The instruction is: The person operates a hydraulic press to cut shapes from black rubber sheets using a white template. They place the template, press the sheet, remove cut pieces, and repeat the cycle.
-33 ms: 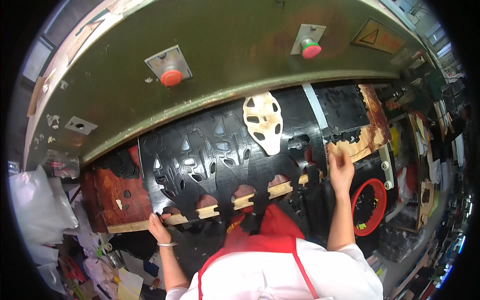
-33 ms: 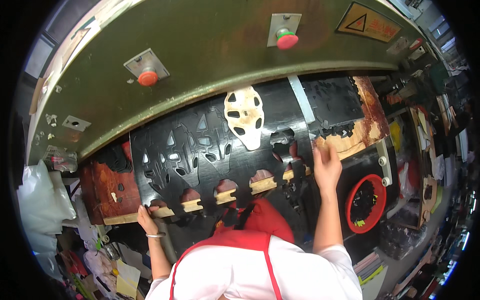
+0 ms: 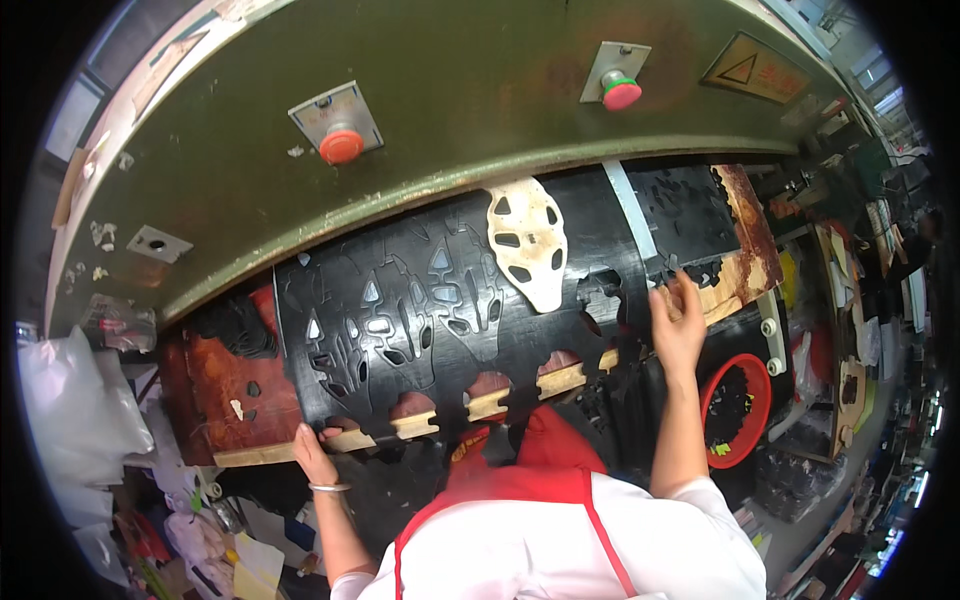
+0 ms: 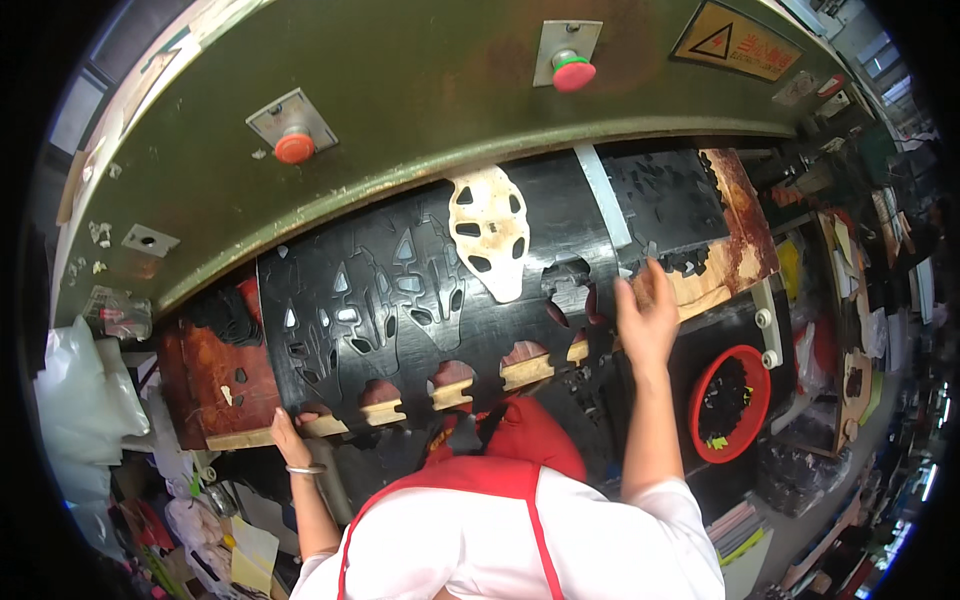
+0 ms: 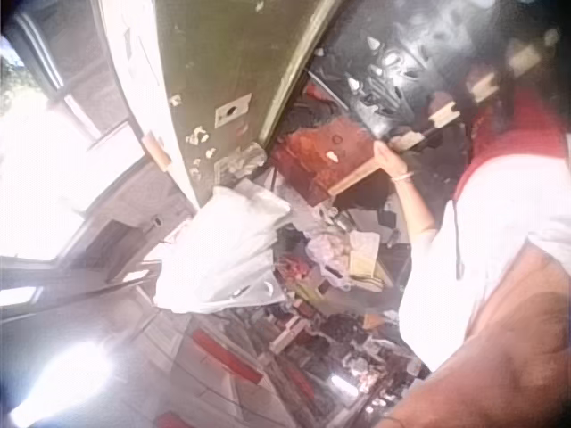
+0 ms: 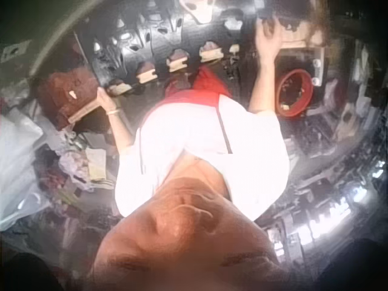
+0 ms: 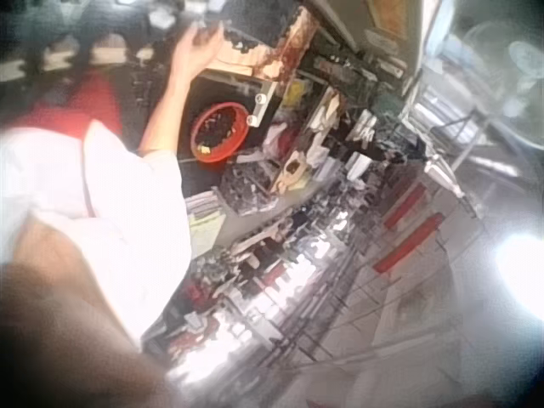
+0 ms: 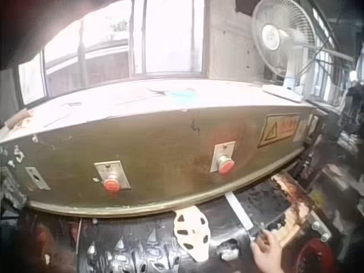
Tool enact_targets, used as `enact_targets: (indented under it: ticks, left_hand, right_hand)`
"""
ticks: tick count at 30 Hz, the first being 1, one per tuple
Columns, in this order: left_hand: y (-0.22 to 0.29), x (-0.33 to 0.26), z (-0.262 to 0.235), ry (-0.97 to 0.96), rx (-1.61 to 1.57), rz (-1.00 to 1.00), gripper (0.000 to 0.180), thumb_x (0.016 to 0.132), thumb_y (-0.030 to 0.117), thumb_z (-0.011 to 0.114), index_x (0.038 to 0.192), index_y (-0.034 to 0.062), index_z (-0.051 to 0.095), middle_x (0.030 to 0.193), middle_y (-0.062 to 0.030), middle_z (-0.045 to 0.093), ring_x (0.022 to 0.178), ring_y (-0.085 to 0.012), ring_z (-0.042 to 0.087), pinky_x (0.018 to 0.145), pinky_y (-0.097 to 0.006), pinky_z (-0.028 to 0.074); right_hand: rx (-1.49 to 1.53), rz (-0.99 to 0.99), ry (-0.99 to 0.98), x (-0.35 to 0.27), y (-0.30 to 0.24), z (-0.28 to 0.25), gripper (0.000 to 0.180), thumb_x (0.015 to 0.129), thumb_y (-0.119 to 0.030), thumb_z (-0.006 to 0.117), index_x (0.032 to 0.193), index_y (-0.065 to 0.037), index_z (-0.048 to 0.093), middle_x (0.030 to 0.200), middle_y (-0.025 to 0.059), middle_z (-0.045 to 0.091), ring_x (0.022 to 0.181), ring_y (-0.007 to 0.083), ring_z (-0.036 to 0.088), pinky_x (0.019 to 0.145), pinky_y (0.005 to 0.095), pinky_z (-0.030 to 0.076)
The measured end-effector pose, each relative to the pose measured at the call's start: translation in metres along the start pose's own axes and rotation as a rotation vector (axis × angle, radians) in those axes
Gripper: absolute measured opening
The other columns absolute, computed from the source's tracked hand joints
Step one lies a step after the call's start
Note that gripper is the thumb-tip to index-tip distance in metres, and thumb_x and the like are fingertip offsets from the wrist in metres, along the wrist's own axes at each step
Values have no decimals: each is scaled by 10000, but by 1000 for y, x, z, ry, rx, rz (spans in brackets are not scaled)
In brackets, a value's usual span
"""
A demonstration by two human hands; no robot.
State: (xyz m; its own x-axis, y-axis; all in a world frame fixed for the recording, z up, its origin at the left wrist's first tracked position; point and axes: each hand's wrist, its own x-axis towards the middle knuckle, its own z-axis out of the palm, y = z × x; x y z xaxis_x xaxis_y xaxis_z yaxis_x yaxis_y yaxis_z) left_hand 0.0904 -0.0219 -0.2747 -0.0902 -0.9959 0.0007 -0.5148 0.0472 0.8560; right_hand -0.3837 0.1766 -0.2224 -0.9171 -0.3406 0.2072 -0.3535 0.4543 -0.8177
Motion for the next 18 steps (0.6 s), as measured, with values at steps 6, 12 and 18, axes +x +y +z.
enact_targets:
  ticks: [6, 12, 18]
  left_hand:
    - [-3, -26, -9, -164, 409, -104, 446, 1012, 329, 427, 850, -56, 587, 618, -124, 602, 452, -198, 595, 460, -336, 458]
    - [-23, -102, -18, -35, 137, -74, 370, 1010, 284, 453, 933, -46, 599, 637, -85, 616, 475, -151, 580, 446, -286, 439]
    - [-33, -133, -32, -92, 132, -99, 349, 1012, 274, 450, 1054, -38, 601, 673, -62, 613, 484, -117, 540, 458, -265, 421]
  right_hand:
    - [-296, -496, -387, -48, -45, 81, 1011, 564, -238, 839, 1430, -73, 343, 1353, 317, 357, 1293, 494, 300, 1074, 513, 302]
    - [176, -170, -535, -56, -42, 21, 1014, 545, -126, 857, 1418, -67, 344, 1274, 254, 497, 1174, 329, 513, 1001, 424, 418]
    - [847, 252, -500, -24, -35, -43, 790, 666, 72, 752, 1346, -44, 367, 1123, 203, 610, 961, 220, 630, 797, 285, 515]
